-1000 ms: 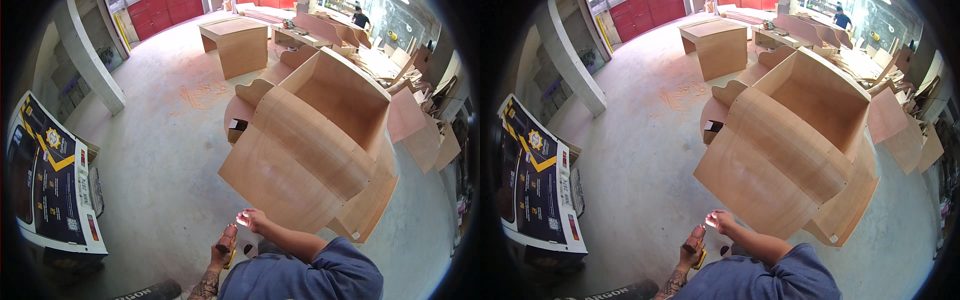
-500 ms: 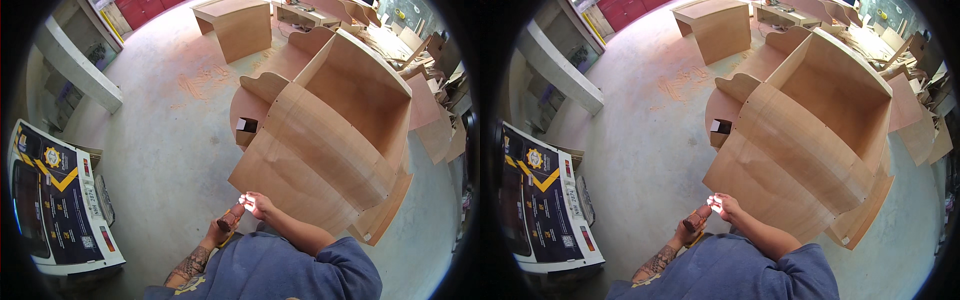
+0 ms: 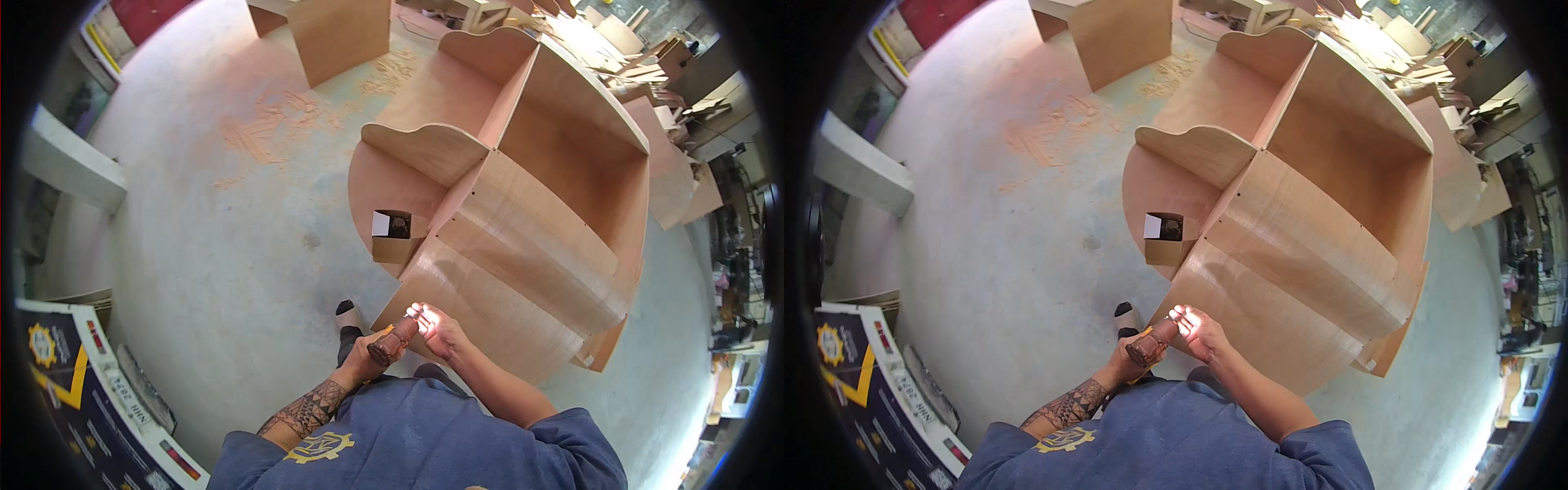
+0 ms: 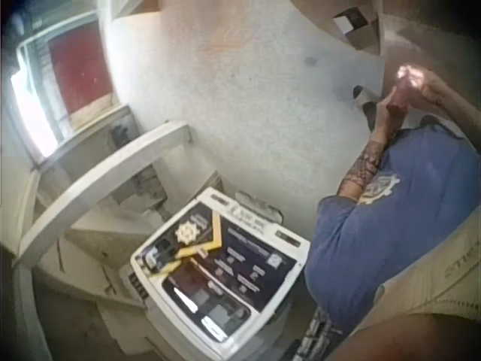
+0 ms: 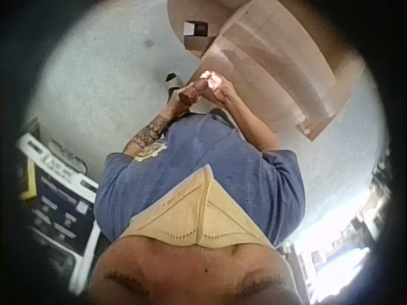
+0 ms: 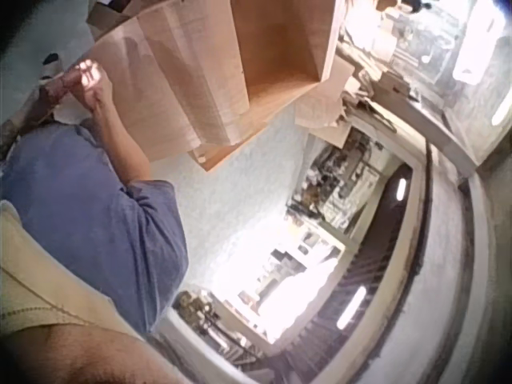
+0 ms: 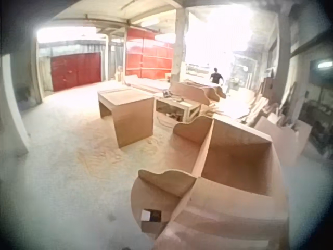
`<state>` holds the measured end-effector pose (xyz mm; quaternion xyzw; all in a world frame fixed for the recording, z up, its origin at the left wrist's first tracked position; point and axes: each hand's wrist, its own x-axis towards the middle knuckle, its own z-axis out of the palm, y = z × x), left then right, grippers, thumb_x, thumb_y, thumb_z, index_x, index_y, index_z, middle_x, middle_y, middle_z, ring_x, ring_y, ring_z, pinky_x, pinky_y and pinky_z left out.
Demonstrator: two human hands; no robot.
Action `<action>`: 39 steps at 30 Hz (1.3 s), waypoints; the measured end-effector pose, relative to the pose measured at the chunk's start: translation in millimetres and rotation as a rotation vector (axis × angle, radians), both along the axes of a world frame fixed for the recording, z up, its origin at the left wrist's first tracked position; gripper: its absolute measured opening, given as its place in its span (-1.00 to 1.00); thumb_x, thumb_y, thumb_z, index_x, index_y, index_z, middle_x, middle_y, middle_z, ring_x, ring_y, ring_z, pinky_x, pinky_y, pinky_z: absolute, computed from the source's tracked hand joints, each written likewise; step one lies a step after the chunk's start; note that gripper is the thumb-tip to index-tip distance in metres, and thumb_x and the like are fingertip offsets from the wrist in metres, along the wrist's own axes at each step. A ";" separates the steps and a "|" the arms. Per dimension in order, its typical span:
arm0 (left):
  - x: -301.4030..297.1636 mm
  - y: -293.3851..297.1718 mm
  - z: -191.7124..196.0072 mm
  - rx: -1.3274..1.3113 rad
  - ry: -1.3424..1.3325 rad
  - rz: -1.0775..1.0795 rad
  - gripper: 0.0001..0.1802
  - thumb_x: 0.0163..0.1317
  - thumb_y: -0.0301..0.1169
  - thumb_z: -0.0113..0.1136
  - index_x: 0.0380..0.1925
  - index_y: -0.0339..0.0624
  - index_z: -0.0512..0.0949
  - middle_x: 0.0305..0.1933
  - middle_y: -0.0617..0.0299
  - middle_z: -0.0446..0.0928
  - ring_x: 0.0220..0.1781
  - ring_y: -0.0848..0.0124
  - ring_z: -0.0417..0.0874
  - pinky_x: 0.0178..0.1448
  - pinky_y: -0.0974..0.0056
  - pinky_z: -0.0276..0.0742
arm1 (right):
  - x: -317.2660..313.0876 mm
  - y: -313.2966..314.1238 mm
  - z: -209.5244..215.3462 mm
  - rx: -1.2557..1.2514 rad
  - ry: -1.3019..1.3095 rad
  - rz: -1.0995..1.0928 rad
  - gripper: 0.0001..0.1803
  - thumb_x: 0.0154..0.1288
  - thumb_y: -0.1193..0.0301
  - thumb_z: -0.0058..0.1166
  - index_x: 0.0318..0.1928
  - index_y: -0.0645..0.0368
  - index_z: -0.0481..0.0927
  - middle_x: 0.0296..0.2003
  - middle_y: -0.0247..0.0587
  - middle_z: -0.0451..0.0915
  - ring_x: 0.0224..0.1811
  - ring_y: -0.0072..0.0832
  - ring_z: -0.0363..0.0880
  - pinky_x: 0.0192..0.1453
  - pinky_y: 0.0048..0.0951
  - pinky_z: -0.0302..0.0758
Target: Assembling a curved wooden shelf unit using a power drill and screws.
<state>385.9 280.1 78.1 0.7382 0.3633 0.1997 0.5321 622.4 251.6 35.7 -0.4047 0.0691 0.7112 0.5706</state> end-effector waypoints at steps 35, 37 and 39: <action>-15.2 137.0 -165.8 -0.638 -0.337 0.150 -0.65 0.14 -0.40 0.64 -0.12 -0.23 0.69 -0.26 0.11 0.76 -0.28 0.15 0.84 -0.15 0.13 0.76 | 70.2 118.5 -73.2 -0.908 -1.052 0.022 -0.15 0.45 0.09 0.51 0.51 -0.01 0.23 0.47 -0.17 0.40 0.55 -0.14 0.39 0.49 0.28 0.45; -0.9 135.9 -171.4 -0.476 -0.381 0.086 -0.44 0.12 -0.35 0.66 0.07 -0.37 0.68 -0.19 0.02 0.77 -0.19 0.01 0.83 -0.04 0.06 0.72 | 67.5 116.5 -74.4 -0.915 -1.135 0.010 -0.13 0.48 0.08 0.48 0.54 0.01 0.20 0.46 -0.13 0.40 0.54 -0.12 0.40 0.46 0.22 0.52; 10.7 132.2 -171.8 -0.506 -0.386 0.085 -0.39 0.10 -0.34 0.66 0.14 -0.37 0.67 -0.17 0.02 0.78 -0.17 0.01 0.84 -0.02 0.05 0.72 | 66.2 114.9 -76.9 -0.925 -1.160 0.032 -0.12 0.49 0.07 0.46 0.56 0.01 0.18 0.46 -0.13 0.39 0.52 -0.13 0.42 0.45 0.20 0.54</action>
